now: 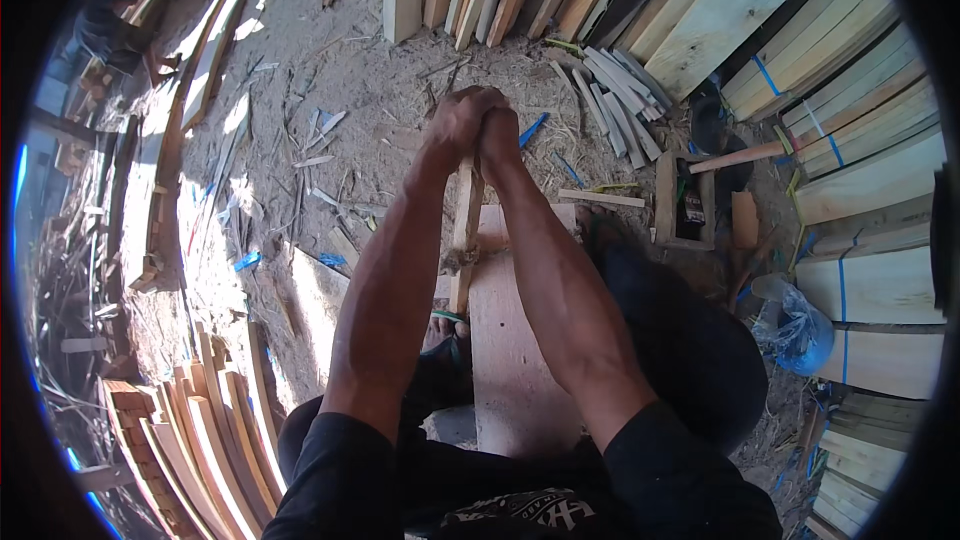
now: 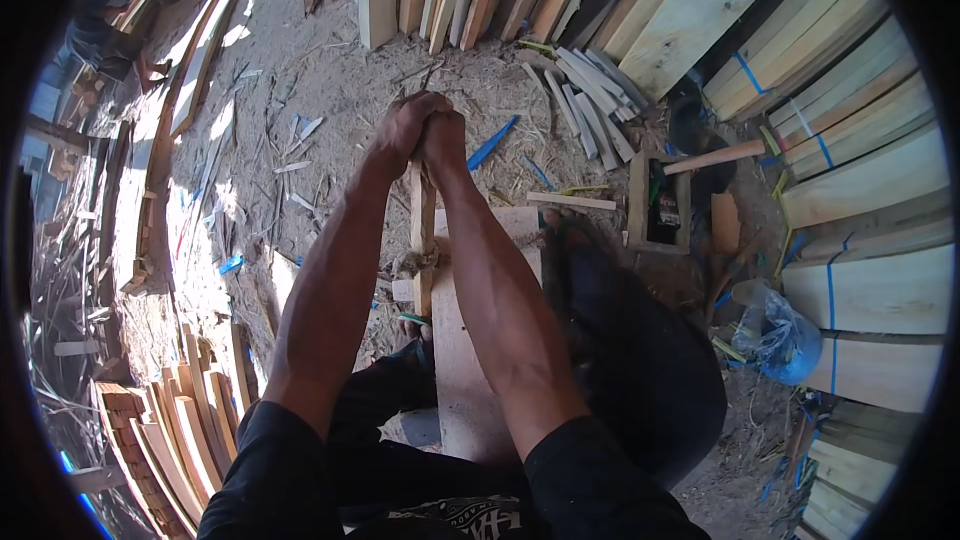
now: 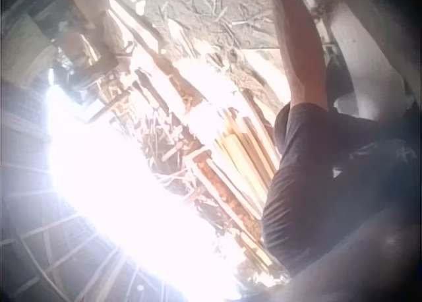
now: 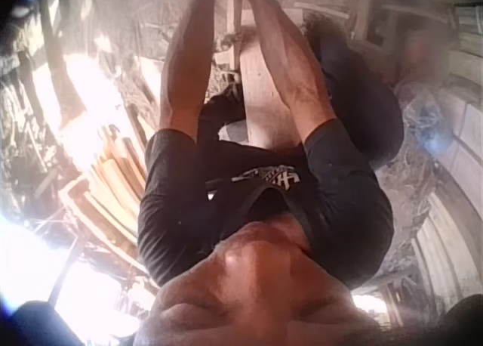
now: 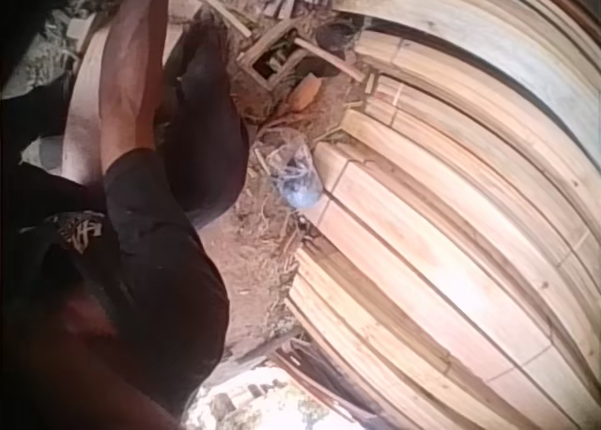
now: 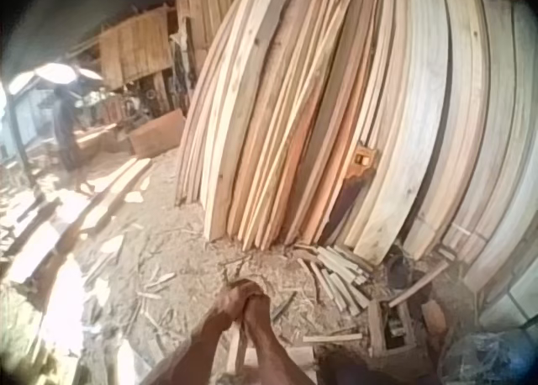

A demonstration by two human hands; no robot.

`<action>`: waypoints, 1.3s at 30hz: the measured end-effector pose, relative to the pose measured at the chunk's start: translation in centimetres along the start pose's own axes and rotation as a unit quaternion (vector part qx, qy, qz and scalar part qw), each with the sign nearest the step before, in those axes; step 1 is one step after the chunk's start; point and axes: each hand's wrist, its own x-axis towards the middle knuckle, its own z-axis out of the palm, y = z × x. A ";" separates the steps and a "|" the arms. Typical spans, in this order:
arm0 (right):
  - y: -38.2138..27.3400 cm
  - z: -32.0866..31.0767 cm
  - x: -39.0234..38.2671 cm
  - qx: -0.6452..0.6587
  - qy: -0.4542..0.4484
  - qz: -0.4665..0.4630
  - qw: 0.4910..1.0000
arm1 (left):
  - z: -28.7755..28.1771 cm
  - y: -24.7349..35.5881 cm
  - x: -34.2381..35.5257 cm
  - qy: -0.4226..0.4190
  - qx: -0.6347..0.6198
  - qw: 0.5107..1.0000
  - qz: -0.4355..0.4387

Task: The person constructs a wooden piece by hammering nails into small wood strips on a board, then sorts and moves long wood planks around a workshop area.

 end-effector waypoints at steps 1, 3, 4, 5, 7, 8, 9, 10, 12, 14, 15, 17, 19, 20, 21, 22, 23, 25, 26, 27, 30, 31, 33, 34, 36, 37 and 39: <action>0.6 -0.4 0.2 -0.015 -0.006 0.003 1.000 | 0.1 -0.6 -0.2 0.019 0.005 1.000 0.000; -1.9 0.9 2.2 0.002 -0.053 -0.051 0.997 | 0.0 2.5 1.2 0.065 0.025 0.995 0.069; -0.9 0.3 1.2 0.013 -0.057 -0.041 0.997 | 0.4 1.4 -0.1 0.077 0.017 0.995 0.063; 0.1 -0.4 0.2 0.025 -0.061 -0.032 0.997 | 0.8 0.4 -1.4 0.089 0.009 0.994 0.059; 0.1 -0.9 -1.8 0.063 -0.092 -0.043 0.993 | 1.5 0.5 -3.4 0.107 0.023 0.992 0.061; -0.1 -1.2 -2.6 0.072 -0.093 -0.044 0.992 | 1.8 0.6 -4.3 0.108 0.028 0.991 0.068; -0.4 -1.4 -3.2 0.079 -0.093 -0.046 0.991 | 2.2 1.0 -5.2 0.108 0.031 0.991 0.074; -0.6 -1.5 -3.5 0.086 -0.110 -0.066 0.988 | 2.5 1.6 -5.9 0.104 0.013 0.991 0.085; -0.8 -1.4 -4.1 0.106 -0.128 -0.070 0.984 | 2.5 2.0 -6.5 0.106 -0.002 0.990 0.090; -1.1 -1.9 -4.4 0.091 -0.141 -0.075 0.983 | 3.0 2.2 -6.9 0.108 -0.017 0.989 0.099; -1.4 -2.0 -5.0 0.068 -0.142 -0.073 0.985 | 3.2 2.4 -7.5 0.110 -0.022 0.989 0.101; -1.8 -2.0 -6.2 0.056 -0.138 -0.070 0.986 | 3.3 3.0 -8.7 0.108 -0.031 0.988 0.105; -2.6 -1.5 -8.4 0.074 -0.125 -0.065 0.987 | 3.1 3.2 -10.1 0.105 -0.043 0.988 0.104; -2.7 -1.6 -9.2 0.071 -0.130 -0.074 0.986 | 3.4 3.4 -10.8 0.108 -0.053 0.987 0.103; -3.1 -2.3 -9.6 0.063 -0.132 -0.089 0.985 | 4.2 3.8 -11.4 0.107 -0.068 0.986 0.107; -3.1 -2.4 -10.3 0.061 -0.135 -0.099 0.984 | 4.5 4.0 -12.4 0.109 -0.077 0.985 0.107; -2.9 -2.3 -11.0 0.055 -0.136 -0.112 0.983 | 4.5 4.3 -13.2 0.108 -0.081 0.985 0.107; -3.1 -2.1 -12.8 0.038 -0.136 -0.133 0.981 | 4.3 5.6 -15.4 0.107 -0.092 0.985 0.104; -3.2 -2.2 -13.7 0.028 -0.152 -0.111 0.982 | 4.6 6.4 -16.8 0.115 -0.106 0.984 0.081; -3.0 -1.3 -14.6 0.055 -0.160 -0.115 0.979 | 3.8 7.0 -18.0 0.124 -0.091 0.984 0.087; -4.4 -1.1 -17.8 0.052 -0.164 -0.111 0.979 | 3.8 7.6 -20.6 0.135 -0.115 0.980 0.093; -4.5 -2.3 -18.7 0.048 -0.153 -0.105 0.981 | 4.7 6.9 -21.1 0.130 -0.118 0.981 0.084; -5.1 -2.8 -20.3 0.054 -0.143 -0.096 0.984 | 5.3 7.1 -22.4 0.129 -0.106 0.983 0.076; -5.9 -2.3 -21.0 0.043 -0.163 -0.087 0.982 | 4.8 7.8 -23.1 0.123 -0.114 0.983 0.080; -5.9 -2.6 -23.1 0.016 -0.163 -0.095 0.982 | 5.2 7.6 -24.9 0.120 -0.133 0.981 0.076; -5.6 -2.0 -24.1 0.012 -0.178 -0.075 0.981 | 4.5 7.7 -26.0 0.124 -0.128 0.981 0.075; -5.0 -3.1 -25.7 -0.007 -0.192 -0.142 0.971 | 5.0 7.1 -27.6 0.096 -0.172 0.975 0.105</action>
